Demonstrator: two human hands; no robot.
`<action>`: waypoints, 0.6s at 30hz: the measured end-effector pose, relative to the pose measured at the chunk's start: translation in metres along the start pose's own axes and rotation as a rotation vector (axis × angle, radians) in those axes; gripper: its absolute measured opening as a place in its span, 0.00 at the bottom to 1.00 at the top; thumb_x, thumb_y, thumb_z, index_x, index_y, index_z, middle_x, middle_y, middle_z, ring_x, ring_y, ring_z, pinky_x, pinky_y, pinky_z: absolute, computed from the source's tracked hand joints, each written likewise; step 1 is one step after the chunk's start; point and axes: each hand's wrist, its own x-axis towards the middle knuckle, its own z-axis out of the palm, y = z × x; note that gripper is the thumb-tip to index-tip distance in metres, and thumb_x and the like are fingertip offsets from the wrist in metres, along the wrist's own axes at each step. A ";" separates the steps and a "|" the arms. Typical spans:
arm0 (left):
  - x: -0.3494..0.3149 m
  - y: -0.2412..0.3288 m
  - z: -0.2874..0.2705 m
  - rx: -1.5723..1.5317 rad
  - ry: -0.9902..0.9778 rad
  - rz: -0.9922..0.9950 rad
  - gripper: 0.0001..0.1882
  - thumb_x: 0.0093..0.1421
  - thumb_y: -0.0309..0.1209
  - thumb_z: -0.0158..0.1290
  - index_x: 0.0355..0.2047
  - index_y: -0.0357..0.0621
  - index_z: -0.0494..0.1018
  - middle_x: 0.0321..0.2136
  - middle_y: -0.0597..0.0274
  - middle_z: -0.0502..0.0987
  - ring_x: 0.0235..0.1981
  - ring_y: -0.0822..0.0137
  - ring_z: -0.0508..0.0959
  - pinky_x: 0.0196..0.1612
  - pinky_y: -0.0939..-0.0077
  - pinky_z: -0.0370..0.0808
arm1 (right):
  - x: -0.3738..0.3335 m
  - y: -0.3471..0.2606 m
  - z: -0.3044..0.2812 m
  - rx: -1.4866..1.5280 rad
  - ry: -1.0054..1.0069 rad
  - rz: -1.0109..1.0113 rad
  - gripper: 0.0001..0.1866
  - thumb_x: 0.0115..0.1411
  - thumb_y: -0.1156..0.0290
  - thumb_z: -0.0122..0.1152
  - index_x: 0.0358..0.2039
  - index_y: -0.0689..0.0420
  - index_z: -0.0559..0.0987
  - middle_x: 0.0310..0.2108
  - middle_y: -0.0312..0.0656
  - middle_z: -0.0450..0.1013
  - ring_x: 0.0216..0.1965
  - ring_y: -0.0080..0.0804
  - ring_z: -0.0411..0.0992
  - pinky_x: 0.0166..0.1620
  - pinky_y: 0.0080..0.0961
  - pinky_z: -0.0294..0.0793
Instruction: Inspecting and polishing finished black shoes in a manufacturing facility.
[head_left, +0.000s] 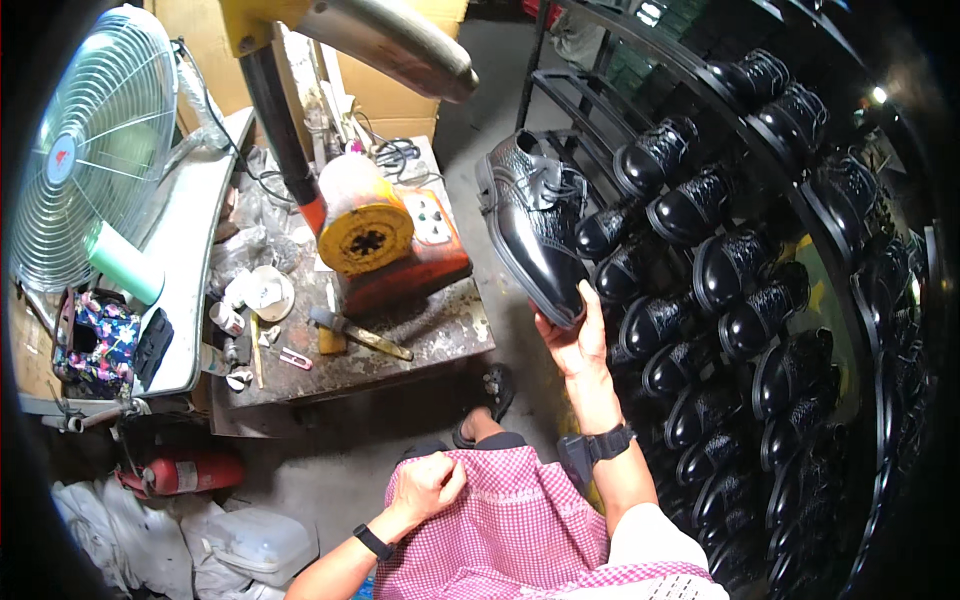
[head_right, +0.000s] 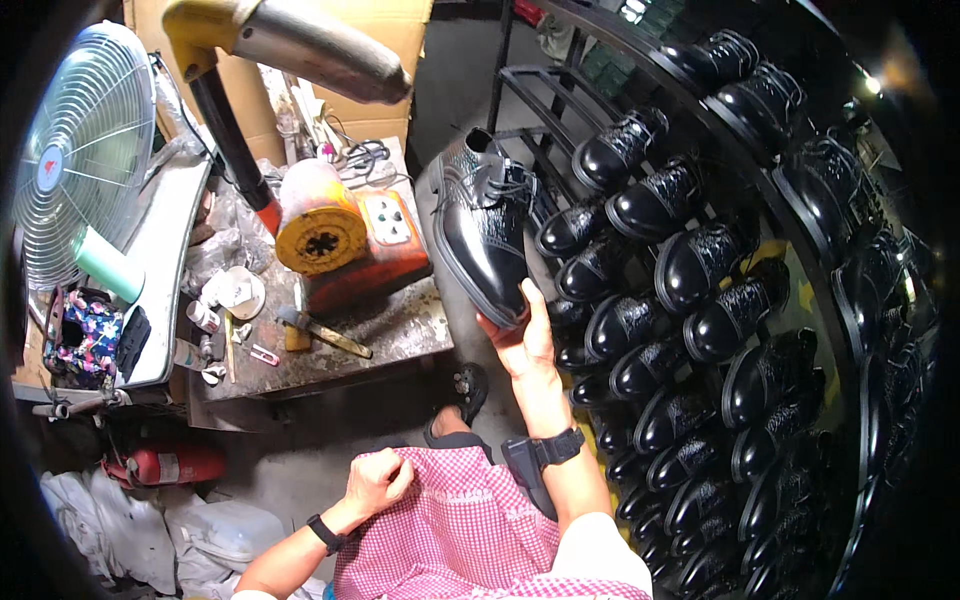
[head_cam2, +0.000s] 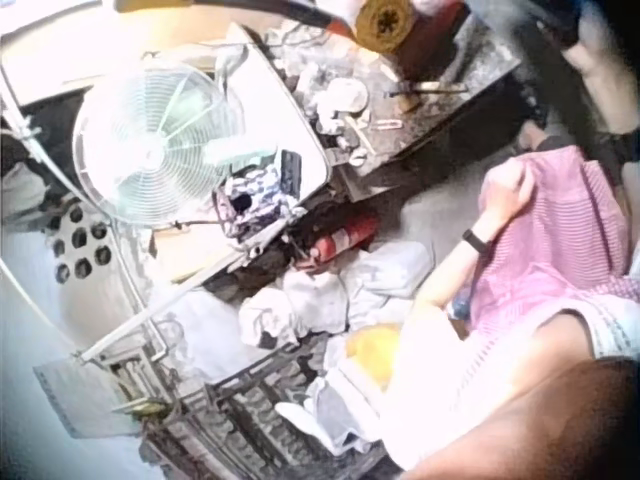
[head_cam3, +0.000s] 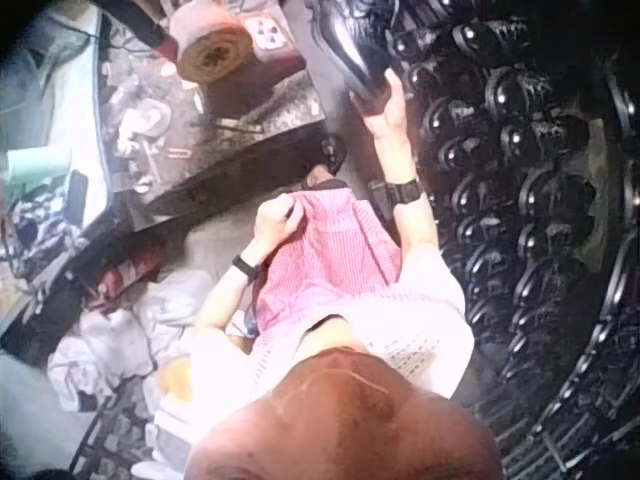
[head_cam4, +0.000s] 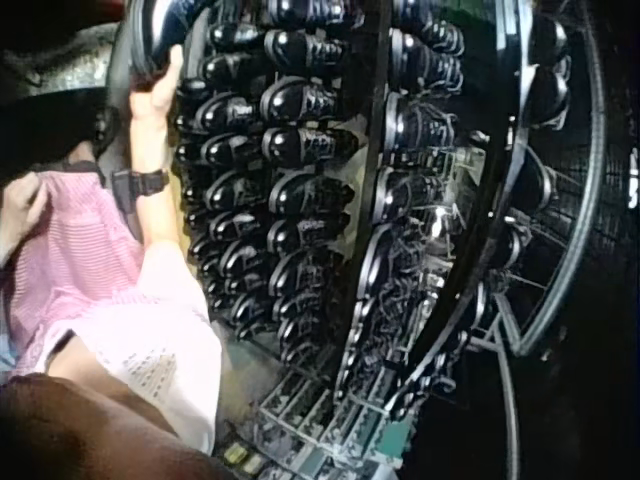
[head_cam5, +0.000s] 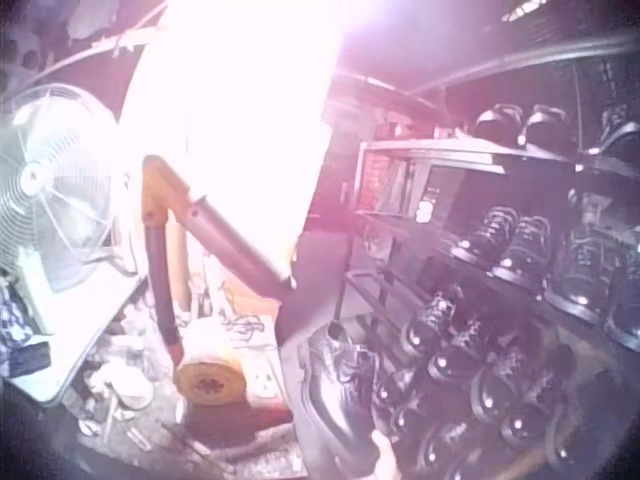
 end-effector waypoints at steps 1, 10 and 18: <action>0.001 0.001 -0.002 -0.008 0.004 0.003 0.14 0.50 0.26 0.56 0.12 0.41 0.64 0.12 0.55 0.66 0.13 0.58 0.70 0.17 0.68 0.66 | 0.008 0.000 0.013 -0.001 -0.013 0.008 0.23 0.59 0.56 0.57 0.48 0.61 0.74 0.39 0.49 0.77 0.37 0.44 0.77 0.34 0.31 0.83; -0.004 -0.007 -0.004 -0.039 0.055 0.011 0.13 0.49 0.26 0.56 0.14 0.41 0.64 0.13 0.55 0.65 0.13 0.56 0.69 0.17 0.66 0.65 | 0.068 0.012 0.082 0.073 -0.162 0.060 0.25 0.60 0.57 0.56 0.52 0.61 0.70 0.48 0.54 0.72 0.49 0.46 0.73 0.37 0.33 0.82; -0.006 -0.010 -0.006 -0.063 0.098 0.034 0.13 0.49 0.25 0.56 0.14 0.41 0.63 0.13 0.56 0.64 0.13 0.57 0.68 0.16 0.67 0.64 | 0.085 0.018 0.103 0.116 -0.302 0.091 0.27 0.59 0.54 0.56 0.50 0.63 0.73 0.48 0.57 0.71 0.45 0.44 0.74 0.39 0.31 0.81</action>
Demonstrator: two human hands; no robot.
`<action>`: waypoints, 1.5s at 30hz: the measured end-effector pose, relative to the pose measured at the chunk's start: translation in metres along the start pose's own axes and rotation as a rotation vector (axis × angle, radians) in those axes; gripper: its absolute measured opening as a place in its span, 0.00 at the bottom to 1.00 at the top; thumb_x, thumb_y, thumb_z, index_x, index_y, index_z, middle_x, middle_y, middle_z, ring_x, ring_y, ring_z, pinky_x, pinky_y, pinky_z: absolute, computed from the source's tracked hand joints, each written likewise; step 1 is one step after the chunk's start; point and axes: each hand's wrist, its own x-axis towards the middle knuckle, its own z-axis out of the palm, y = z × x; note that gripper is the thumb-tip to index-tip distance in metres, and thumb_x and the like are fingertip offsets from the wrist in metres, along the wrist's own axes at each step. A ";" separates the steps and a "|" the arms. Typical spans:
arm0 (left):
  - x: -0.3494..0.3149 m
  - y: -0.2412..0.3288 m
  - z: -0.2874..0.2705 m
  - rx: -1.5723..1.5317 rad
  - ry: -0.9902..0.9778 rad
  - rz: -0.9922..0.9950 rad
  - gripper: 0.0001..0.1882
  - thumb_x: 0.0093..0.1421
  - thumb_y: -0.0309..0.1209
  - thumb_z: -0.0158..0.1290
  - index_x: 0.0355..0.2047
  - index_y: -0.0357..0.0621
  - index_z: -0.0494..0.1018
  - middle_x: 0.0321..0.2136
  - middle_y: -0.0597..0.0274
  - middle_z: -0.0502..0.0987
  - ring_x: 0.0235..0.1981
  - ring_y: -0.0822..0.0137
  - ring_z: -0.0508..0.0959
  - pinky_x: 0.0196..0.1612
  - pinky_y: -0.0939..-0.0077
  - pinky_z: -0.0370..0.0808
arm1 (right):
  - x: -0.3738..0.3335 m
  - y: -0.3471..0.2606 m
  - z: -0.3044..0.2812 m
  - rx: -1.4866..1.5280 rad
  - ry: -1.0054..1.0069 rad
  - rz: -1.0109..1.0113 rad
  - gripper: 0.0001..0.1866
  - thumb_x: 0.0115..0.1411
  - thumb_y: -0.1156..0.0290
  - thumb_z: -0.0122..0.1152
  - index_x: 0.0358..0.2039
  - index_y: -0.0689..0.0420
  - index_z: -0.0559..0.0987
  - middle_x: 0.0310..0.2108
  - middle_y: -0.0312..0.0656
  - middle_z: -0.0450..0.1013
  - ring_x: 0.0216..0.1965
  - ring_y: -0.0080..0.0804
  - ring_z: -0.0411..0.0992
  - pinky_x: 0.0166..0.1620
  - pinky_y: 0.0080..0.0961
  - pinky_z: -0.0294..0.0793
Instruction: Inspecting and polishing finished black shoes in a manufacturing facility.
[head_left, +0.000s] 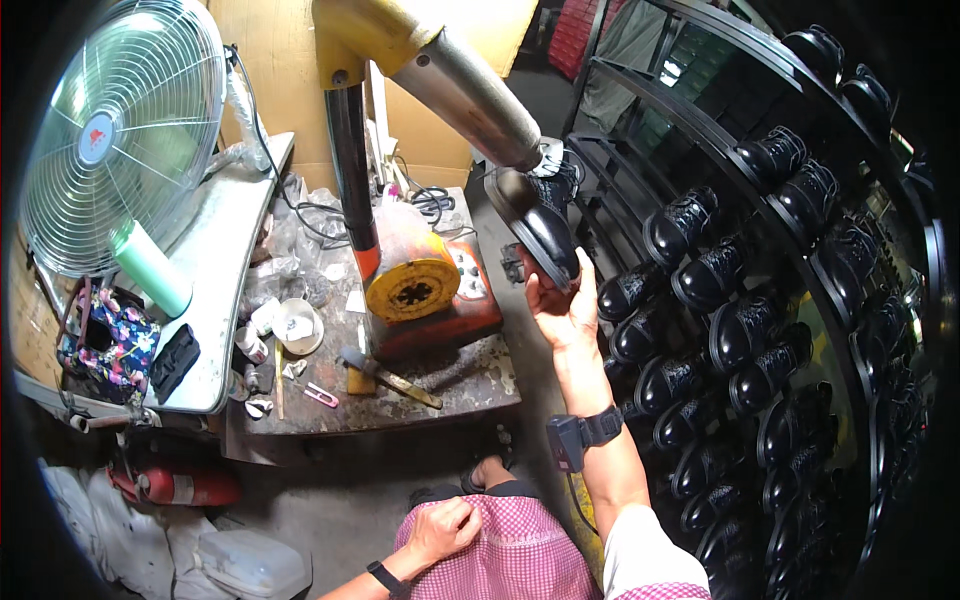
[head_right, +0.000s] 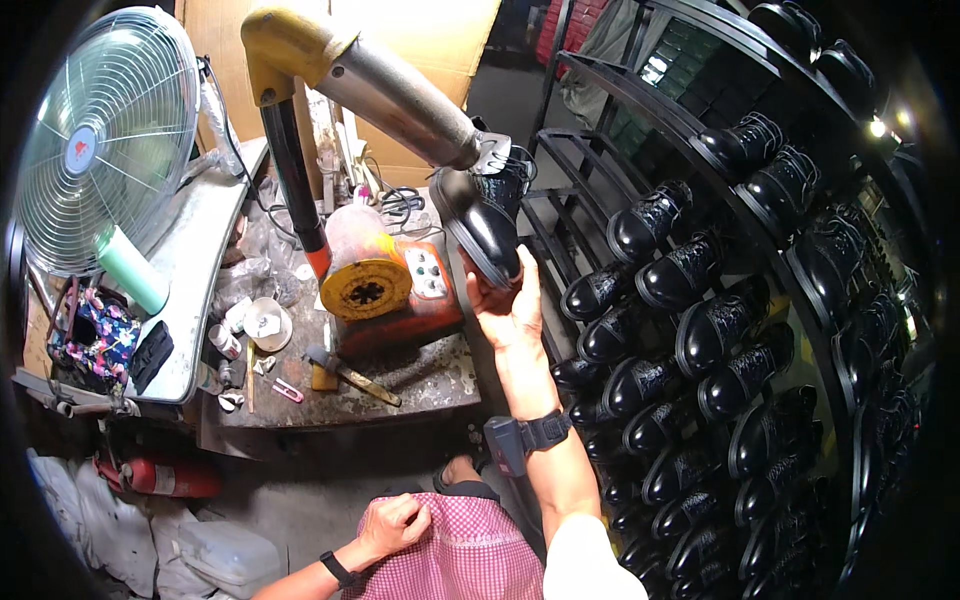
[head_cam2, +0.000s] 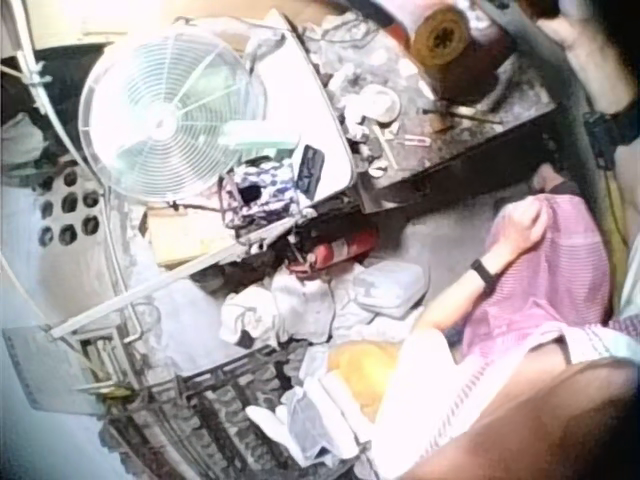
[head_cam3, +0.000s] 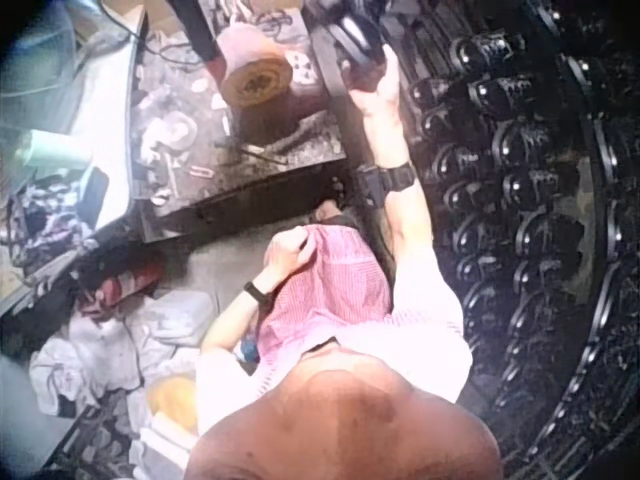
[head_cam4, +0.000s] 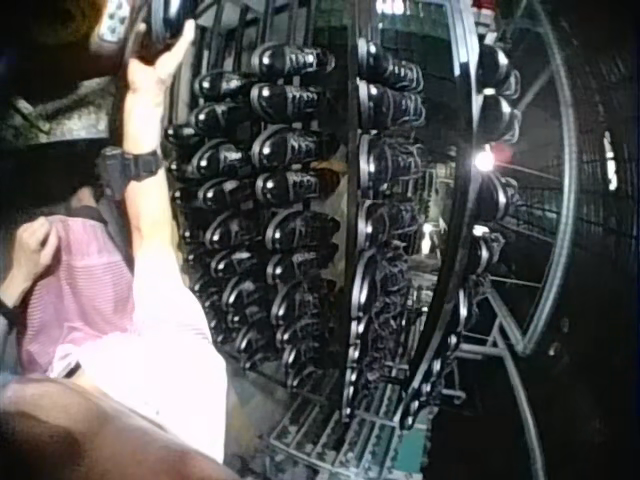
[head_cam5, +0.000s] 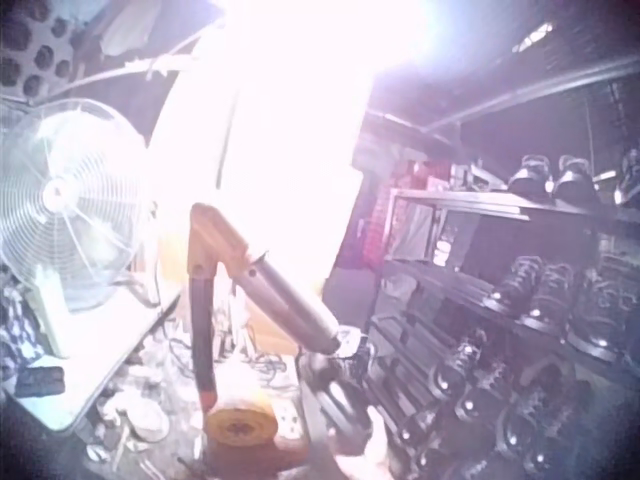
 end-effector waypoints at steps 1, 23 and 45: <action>0.001 0.001 -0.001 -0.001 0.002 0.000 0.13 0.49 0.25 0.55 0.14 0.41 0.63 0.13 0.56 0.63 0.13 0.57 0.68 0.16 0.67 0.64 | 0.000 -0.001 0.000 0.027 -0.002 0.011 0.27 0.59 0.54 0.56 0.50 0.63 0.73 0.49 0.57 0.71 0.44 0.43 0.75 0.39 0.31 0.81; -0.005 0.001 -0.005 0.076 -0.063 -0.026 0.12 0.51 0.27 0.56 0.15 0.40 0.67 0.13 0.56 0.67 0.15 0.58 0.72 0.18 0.68 0.68 | -0.155 -0.005 -0.052 -0.909 0.131 -0.398 0.40 0.50 0.83 0.61 0.63 0.64 0.54 0.55 0.47 0.66 0.51 0.32 0.70 0.56 0.27 0.67; -0.001 0.003 -0.008 0.021 -0.023 -0.044 0.13 0.50 0.26 0.55 0.14 0.41 0.64 0.12 0.57 0.65 0.13 0.57 0.69 0.16 0.68 0.65 | -0.054 -0.023 -0.043 -0.728 0.016 -0.416 0.34 0.52 0.82 0.60 0.60 0.66 0.61 0.54 0.45 0.67 0.54 0.31 0.67 0.59 0.27 0.63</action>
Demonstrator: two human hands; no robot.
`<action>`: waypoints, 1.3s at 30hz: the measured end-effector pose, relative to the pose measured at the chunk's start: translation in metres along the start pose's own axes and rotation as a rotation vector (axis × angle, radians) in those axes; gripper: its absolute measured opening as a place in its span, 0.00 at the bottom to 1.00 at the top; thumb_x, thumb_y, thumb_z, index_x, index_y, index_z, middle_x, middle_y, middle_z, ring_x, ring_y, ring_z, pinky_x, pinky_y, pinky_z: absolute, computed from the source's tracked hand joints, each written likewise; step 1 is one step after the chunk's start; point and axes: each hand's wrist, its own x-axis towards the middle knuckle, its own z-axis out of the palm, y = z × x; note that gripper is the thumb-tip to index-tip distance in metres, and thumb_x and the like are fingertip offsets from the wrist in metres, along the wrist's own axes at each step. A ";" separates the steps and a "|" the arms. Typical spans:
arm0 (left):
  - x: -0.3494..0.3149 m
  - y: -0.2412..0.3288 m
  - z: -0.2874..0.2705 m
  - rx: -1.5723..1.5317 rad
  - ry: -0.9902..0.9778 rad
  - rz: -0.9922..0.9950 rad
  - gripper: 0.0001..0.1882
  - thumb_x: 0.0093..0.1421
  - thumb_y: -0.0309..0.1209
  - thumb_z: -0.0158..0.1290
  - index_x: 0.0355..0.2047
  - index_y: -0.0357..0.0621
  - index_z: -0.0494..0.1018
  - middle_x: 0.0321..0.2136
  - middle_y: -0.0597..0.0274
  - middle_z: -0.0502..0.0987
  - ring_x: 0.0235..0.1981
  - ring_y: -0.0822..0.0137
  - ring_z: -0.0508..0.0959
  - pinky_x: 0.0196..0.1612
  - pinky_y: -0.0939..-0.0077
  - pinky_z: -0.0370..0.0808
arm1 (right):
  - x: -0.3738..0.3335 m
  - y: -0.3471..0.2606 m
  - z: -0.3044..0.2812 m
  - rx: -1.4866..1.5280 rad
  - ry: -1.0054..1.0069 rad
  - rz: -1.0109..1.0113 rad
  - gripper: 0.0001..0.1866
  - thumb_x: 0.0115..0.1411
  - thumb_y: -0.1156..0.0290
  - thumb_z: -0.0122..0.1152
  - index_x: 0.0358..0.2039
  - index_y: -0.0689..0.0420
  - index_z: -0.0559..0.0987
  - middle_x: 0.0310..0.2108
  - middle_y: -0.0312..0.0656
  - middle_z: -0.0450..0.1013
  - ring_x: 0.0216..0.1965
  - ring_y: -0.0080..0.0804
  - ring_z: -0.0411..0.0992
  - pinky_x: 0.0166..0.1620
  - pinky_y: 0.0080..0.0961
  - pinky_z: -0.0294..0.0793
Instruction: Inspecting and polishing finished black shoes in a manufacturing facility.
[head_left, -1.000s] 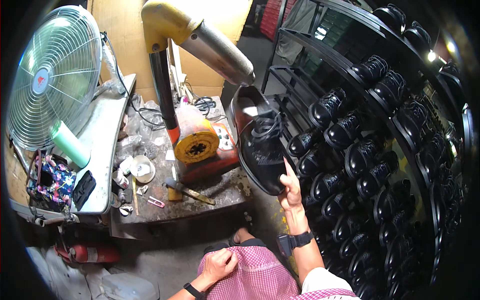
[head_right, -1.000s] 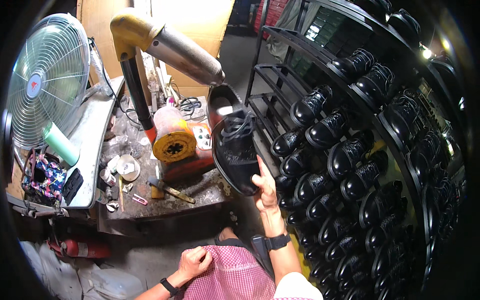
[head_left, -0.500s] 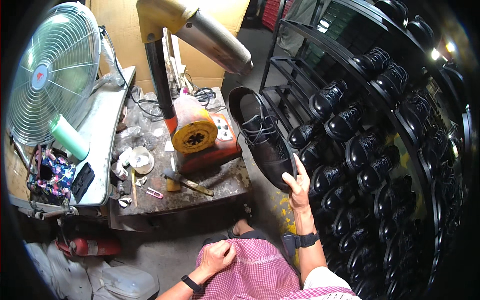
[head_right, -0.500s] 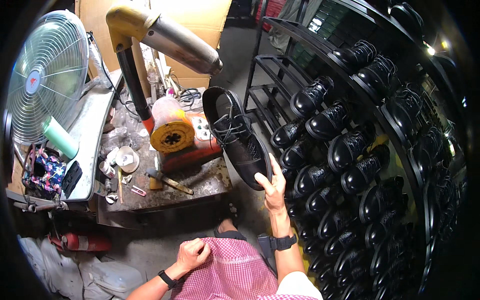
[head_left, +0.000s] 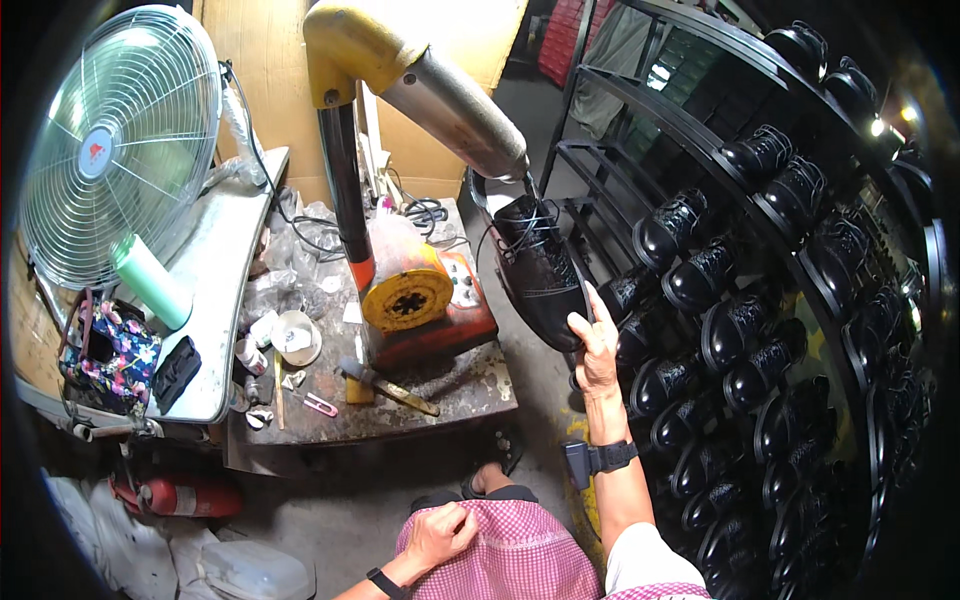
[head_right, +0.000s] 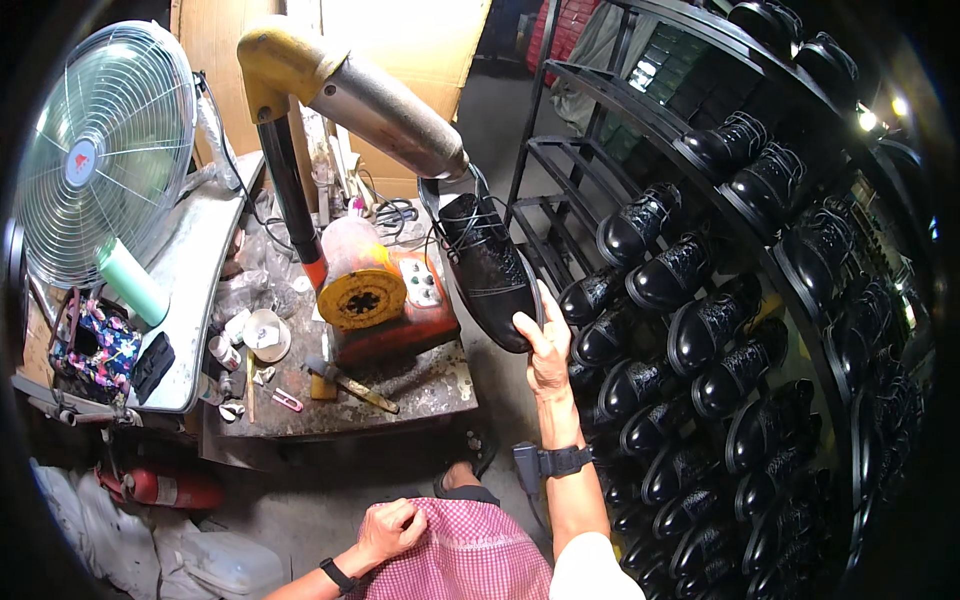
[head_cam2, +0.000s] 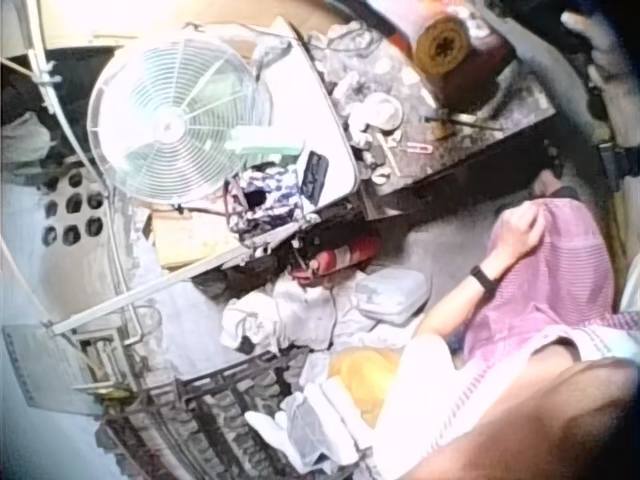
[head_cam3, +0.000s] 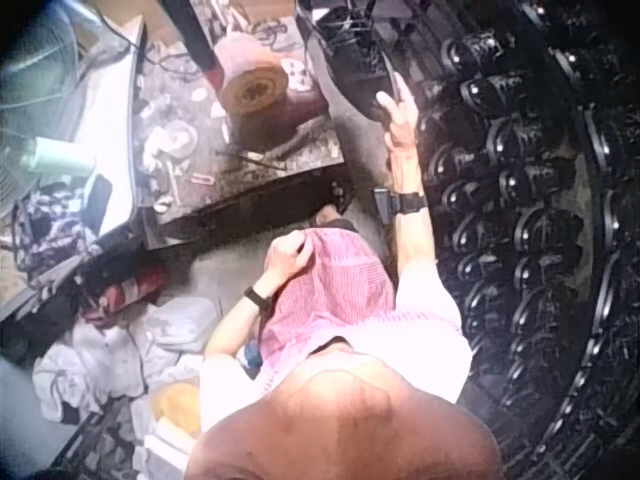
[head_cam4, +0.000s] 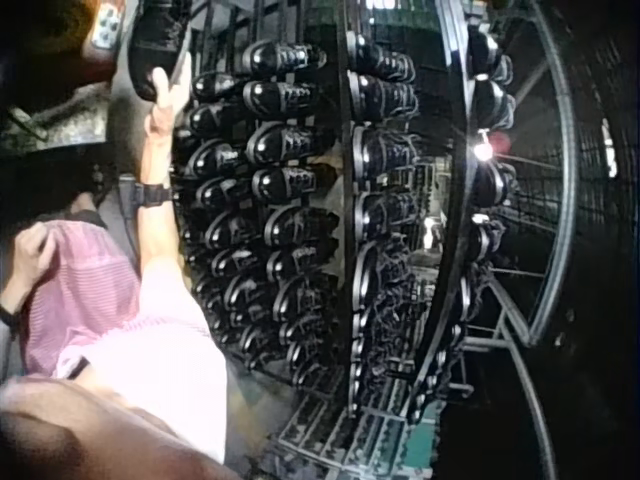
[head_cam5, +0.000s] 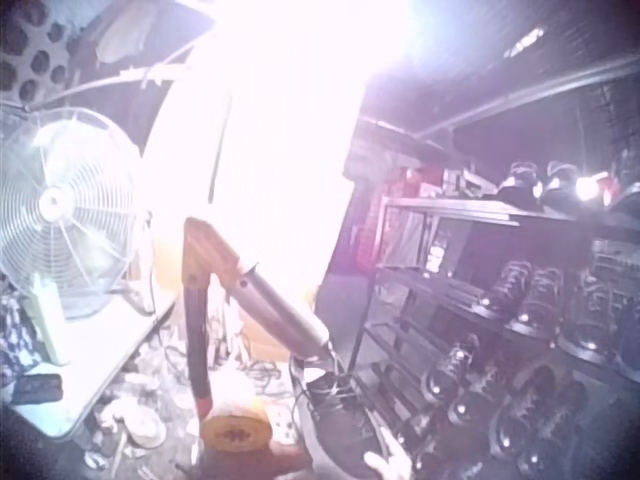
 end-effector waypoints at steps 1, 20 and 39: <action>0.000 0.000 0.000 -0.001 0.002 -0.001 0.13 0.49 0.26 0.55 0.14 0.41 0.64 0.12 0.57 0.65 0.13 0.57 0.69 0.16 0.68 0.65 | 0.001 0.002 0.000 0.003 -0.006 -0.003 0.34 0.52 0.82 0.61 0.60 0.66 0.61 0.54 0.45 0.67 0.54 0.31 0.67 0.59 0.27 0.62; -0.004 -0.005 0.004 0.001 0.030 0.029 0.11 0.49 0.25 0.56 0.14 0.41 0.66 0.12 0.57 0.65 0.13 0.58 0.70 0.16 0.68 0.66 | 0.037 -0.007 0.047 -0.728 0.108 -0.398 0.38 0.52 0.69 0.67 0.60 0.66 0.61 0.52 0.55 0.69 0.51 0.36 0.70 0.55 0.28 0.67; -0.006 -0.006 0.004 -0.006 0.031 -0.011 0.12 0.48 0.22 0.55 0.13 0.40 0.65 0.12 0.55 0.66 0.13 0.56 0.69 0.17 0.68 0.64 | -0.106 -0.014 -0.054 -0.295 0.317 -0.016 0.29 0.53 0.79 0.63 0.56 0.67 0.67 0.51 0.45 0.69 0.49 0.28 0.69 0.56 0.23 0.65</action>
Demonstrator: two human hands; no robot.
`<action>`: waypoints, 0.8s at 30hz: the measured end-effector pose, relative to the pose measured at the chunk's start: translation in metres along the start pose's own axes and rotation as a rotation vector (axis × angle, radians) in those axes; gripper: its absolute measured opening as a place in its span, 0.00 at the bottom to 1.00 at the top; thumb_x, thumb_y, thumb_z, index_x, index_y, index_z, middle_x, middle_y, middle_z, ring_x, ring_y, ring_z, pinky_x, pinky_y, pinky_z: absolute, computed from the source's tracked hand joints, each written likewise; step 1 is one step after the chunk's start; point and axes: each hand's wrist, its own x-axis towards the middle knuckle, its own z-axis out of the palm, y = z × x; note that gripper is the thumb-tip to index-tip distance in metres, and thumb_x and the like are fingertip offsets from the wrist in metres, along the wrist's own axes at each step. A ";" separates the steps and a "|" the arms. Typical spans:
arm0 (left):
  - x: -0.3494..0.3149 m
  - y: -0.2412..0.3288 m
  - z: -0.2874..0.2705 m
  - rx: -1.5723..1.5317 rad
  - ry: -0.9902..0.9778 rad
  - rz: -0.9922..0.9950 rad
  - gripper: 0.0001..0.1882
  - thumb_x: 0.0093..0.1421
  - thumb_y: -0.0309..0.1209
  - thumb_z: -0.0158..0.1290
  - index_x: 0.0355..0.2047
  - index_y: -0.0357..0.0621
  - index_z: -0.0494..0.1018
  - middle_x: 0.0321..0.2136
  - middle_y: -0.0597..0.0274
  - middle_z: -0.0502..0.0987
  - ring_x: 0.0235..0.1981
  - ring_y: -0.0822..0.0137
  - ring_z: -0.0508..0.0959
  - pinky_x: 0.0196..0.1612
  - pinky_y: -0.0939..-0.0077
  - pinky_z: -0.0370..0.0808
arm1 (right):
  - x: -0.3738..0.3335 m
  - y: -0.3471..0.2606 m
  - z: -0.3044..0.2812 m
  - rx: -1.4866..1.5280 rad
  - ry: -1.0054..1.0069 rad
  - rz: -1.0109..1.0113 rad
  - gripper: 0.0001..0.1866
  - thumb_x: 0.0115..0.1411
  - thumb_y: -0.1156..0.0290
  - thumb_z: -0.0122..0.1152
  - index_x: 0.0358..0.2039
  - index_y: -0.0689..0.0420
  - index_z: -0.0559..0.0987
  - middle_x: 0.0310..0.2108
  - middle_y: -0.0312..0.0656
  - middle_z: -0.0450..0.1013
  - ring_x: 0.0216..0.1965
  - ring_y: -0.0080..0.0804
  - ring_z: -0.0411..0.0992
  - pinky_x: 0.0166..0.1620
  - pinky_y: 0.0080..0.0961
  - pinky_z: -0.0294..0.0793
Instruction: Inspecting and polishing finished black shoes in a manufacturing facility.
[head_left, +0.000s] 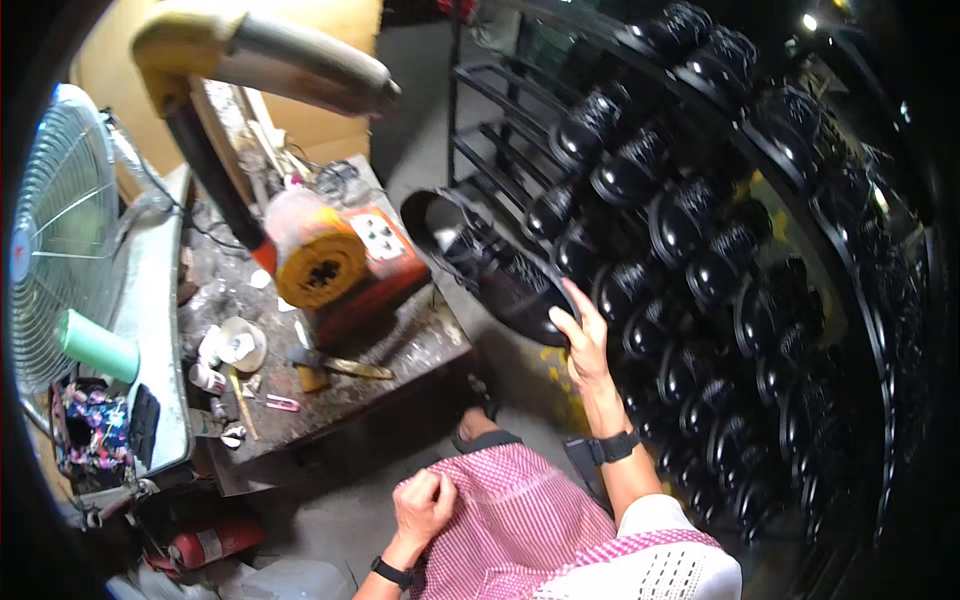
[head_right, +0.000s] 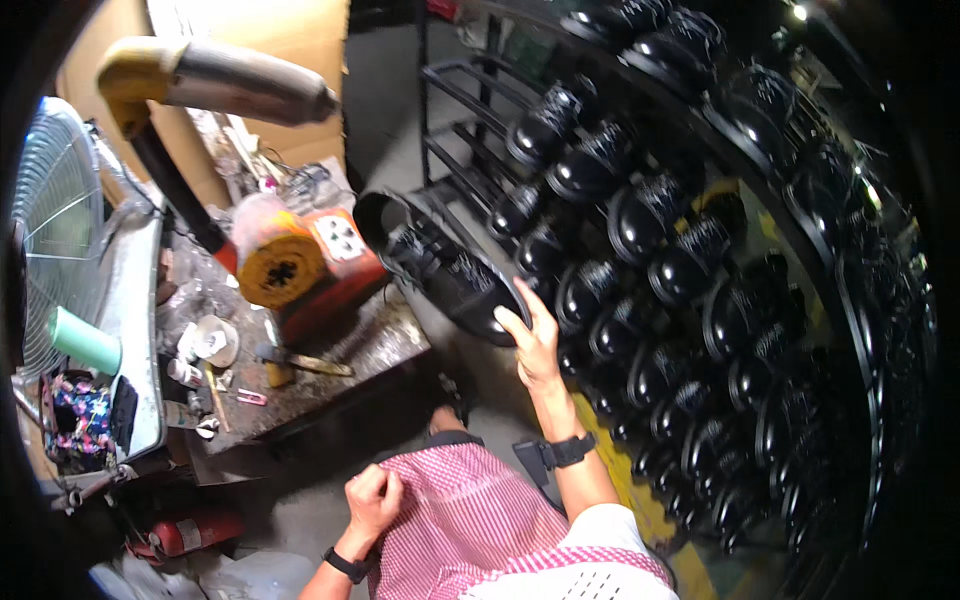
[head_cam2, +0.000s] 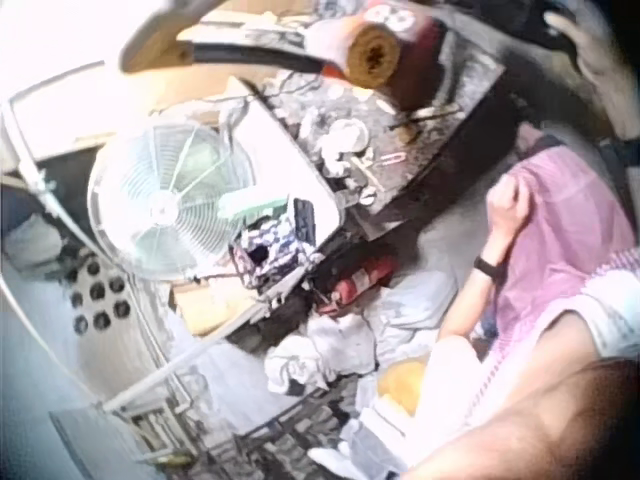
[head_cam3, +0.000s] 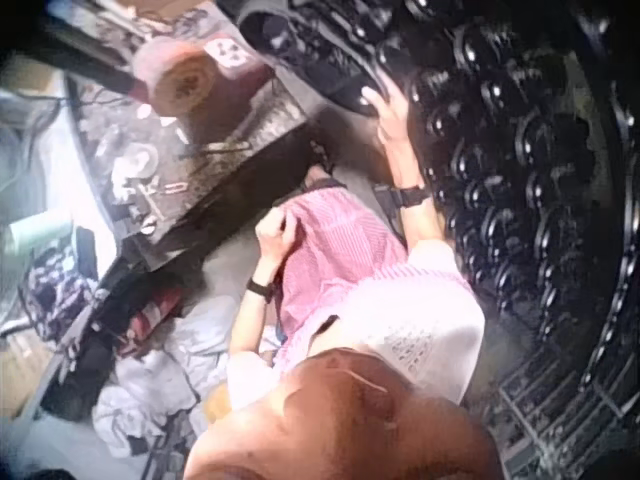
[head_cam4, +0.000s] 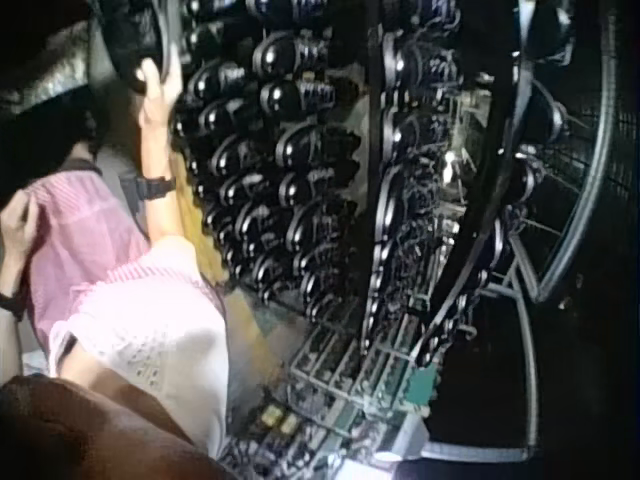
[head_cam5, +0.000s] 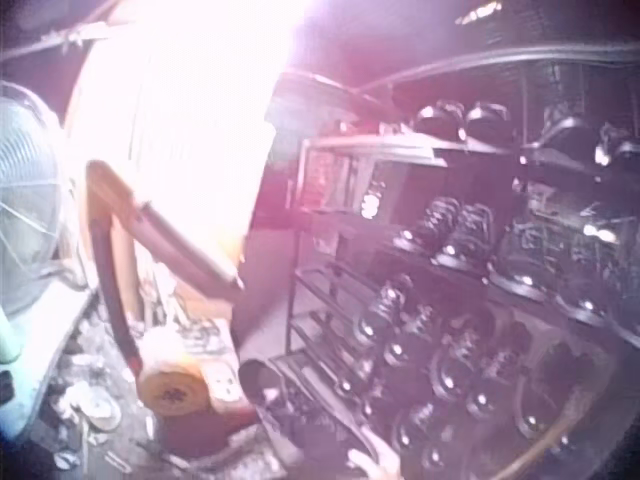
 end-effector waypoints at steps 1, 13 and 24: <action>-0.001 -0.002 0.000 0.015 -0.019 0.000 0.12 0.49 0.22 0.55 0.13 0.40 0.65 0.13 0.55 0.66 0.12 0.57 0.68 0.16 0.68 0.64 | -0.024 0.012 -0.028 0.135 0.012 0.167 0.28 0.53 0.78 0.62 0.56 0.68 0.67 0.51 0.45 0.70 0.50 0.29 0.69 0.57 0.24 0.64; 0.002 -0.001 0.009 0.034 -0.067 0.002 0.10 0.48 0.20 0.55 0.14 0.40 0.65 0.13 0.57 0.67 0.13 0.60 0.68 0.17 0.71 0.64 | -0.125 0.113 -0.154 0.452 0.330 0.544 0.24 0.58 0.76 0.57 0.56 0.60 0.67 0.52 0.41 0.69 0.52 0.33 0.69 0.56 0.33 0.67; 0.012 -0.003 0.020 0.043 -0.083 -0.029 0.11 0.47 0.17 0.53 0.13 0.41 0.64 0.12 0.58 0.67 0.11 0.62 0.68 0.17 0.72 0.64 | 0.089 0.248 -0.089 0.661 0.559 0.411 0.36 0.52 0.73 0.66 0.60 0.47 0.61 0.56 0.42 0.64 0.55 0.41 0.65 0.53 0.49 0.68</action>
